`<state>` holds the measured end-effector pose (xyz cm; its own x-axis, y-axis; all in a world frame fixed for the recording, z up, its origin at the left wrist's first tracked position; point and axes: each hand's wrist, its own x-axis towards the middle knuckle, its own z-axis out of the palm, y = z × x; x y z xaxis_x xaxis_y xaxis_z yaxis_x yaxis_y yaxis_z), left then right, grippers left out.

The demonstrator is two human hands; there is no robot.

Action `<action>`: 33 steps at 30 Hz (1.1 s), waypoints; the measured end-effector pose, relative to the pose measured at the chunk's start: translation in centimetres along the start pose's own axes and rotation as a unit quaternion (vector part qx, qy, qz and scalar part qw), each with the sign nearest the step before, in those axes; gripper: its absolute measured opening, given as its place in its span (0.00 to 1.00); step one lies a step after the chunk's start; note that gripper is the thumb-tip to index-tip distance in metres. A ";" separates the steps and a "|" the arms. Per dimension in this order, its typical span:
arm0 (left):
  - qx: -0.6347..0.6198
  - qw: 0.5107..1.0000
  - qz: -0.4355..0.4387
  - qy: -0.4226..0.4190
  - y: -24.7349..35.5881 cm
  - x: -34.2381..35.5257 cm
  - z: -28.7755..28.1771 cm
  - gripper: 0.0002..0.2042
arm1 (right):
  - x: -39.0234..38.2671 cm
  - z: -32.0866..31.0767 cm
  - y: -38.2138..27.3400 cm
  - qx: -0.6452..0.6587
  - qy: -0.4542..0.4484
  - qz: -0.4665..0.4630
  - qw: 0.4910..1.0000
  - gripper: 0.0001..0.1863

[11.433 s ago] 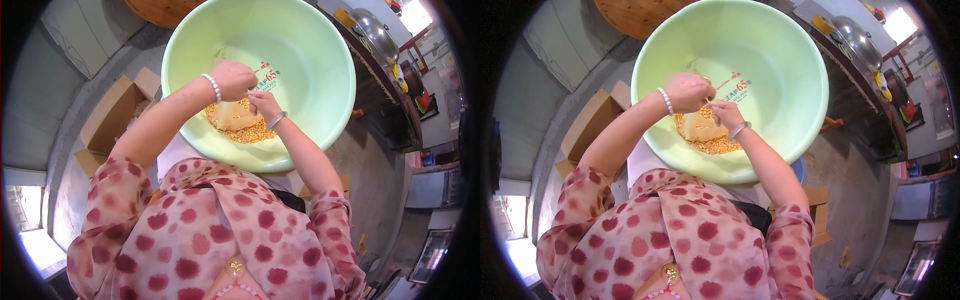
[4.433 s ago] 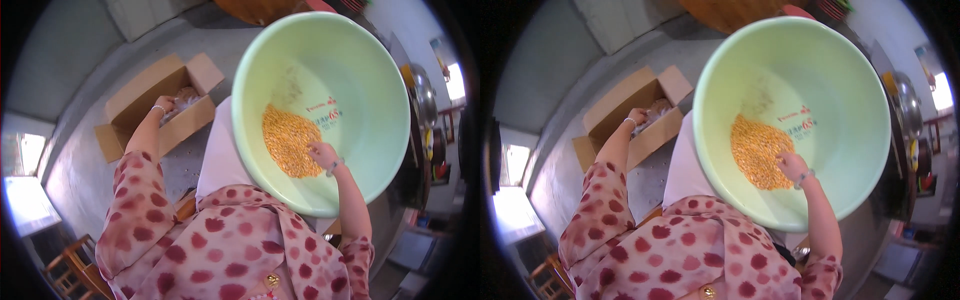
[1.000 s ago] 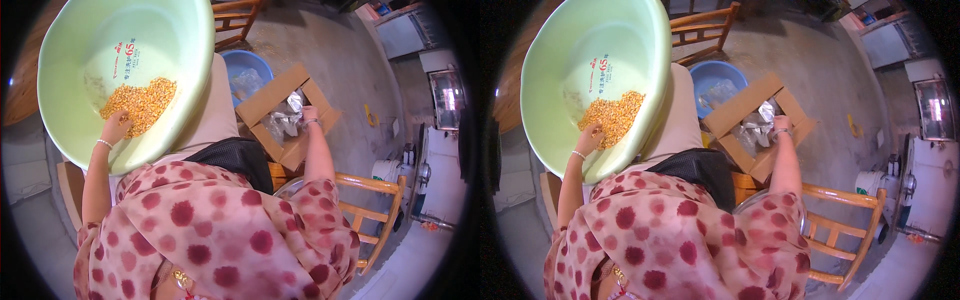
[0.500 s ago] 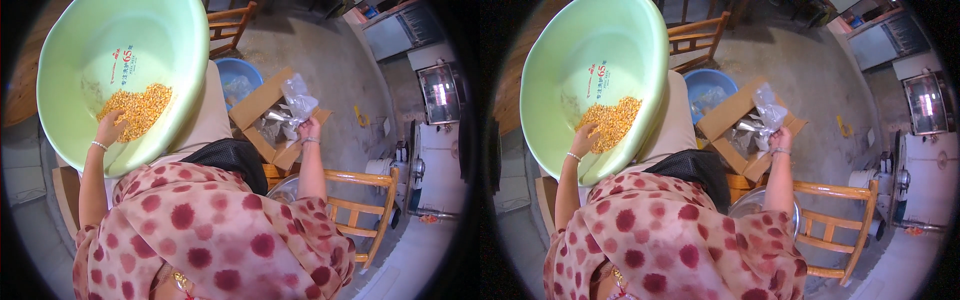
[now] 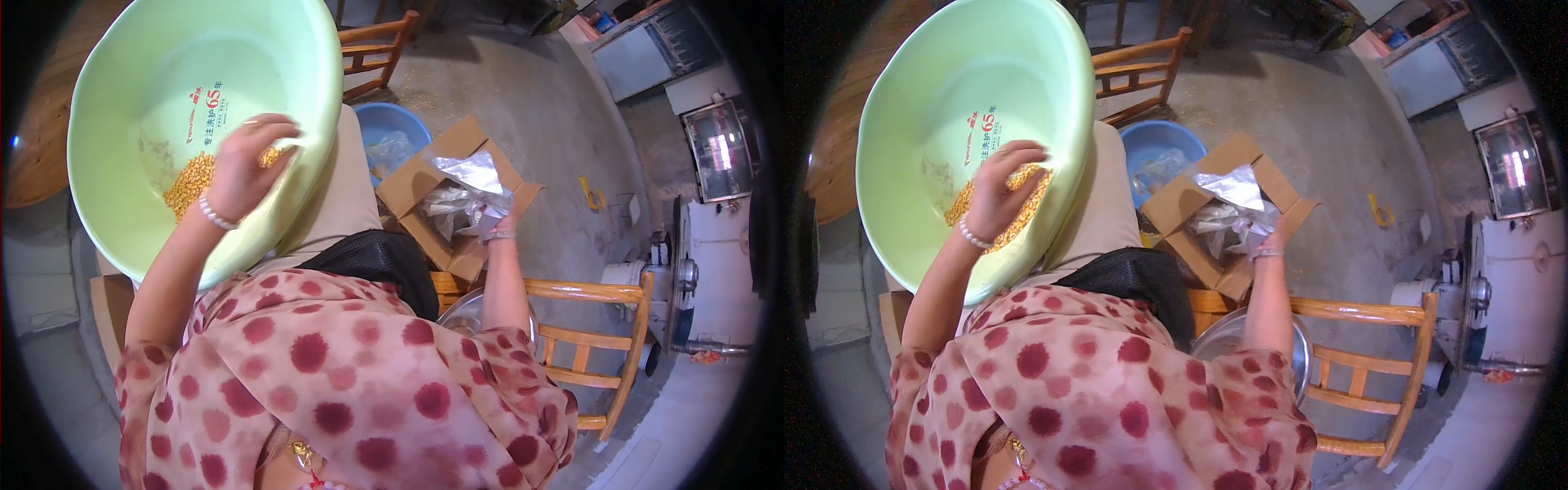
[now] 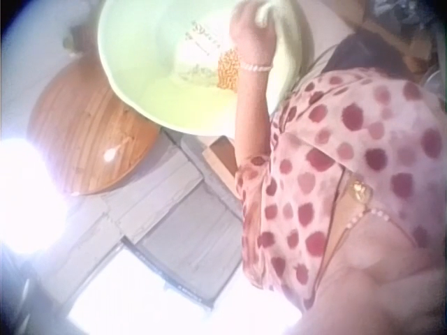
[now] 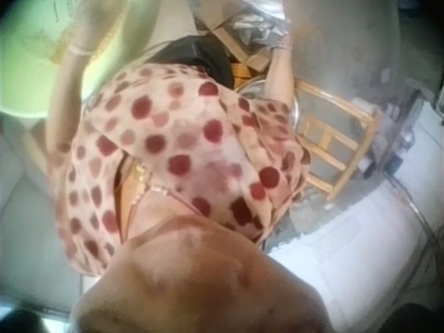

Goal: The person scoops corn seeds from a large green basin into a small plastic bag using their hands and then sets the filled bag back into the basin.

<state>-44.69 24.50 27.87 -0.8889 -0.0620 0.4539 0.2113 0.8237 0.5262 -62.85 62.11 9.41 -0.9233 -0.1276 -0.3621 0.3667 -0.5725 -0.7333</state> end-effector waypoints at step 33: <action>-0.231 0.908 -0.255 -0.239 1.6 4.0 13.8 0.12 | -7.6 15.1 -2.6 -0.554 -0.260 -0.397 0.683 0.16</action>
<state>-53.56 33.34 20.59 -0.9708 -0.0268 -0.2383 -0.2267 0.4263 0.8757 -58.52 52.33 22.75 -0.6904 -0.5694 0.4462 -0.6799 0.3002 -0.6690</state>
